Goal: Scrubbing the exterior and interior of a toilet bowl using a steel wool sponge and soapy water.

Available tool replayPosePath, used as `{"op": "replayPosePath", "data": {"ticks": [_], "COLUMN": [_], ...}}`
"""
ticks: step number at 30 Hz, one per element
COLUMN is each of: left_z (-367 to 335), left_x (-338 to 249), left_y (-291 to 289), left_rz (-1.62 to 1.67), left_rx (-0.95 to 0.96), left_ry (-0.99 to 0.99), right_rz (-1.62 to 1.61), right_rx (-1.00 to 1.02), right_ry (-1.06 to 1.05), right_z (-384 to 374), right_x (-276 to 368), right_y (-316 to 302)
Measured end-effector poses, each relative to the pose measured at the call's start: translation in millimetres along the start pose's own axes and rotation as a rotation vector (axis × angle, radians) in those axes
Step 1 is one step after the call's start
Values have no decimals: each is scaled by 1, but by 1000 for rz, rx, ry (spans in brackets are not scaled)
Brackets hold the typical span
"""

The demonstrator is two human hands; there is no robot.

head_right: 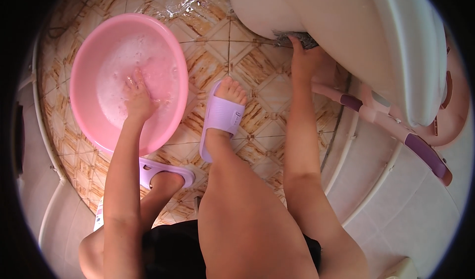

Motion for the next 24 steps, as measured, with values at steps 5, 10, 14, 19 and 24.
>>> {"op": "replayPosePath", "data": {"ticks": [5,10,14,19,24], "left_z": [-8,-10,-7,-7,-8], "left_x": [4,9,6,3,2], "left_y": [8,11,8,10,9], "left_rz": [-25,-136,-174,-92,-21], "left_rx": [18,-16,-167,-125,-86], "left_ry": [-29,0,31,18,6], "right_rz": [73,37,120,123,124], "right_rx": [-211,-29,-63,-132,-8], "right_ry": [-19,137,56,103,-19], "right_z": [4,6,5,11,4], "right_x": [-10,-20,-24,-19,-52], "right_y": [30,17,24,27,24]}}
Point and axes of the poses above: each hand's wrist, its own z-axis away from the middle knuckle, its own y-axis out of the palm, x = y × z, the point moved 3 cm from there along -z, towards the middle knuckle, and after that the axes turned 3 degrees about -y, right-handed, at the moved point
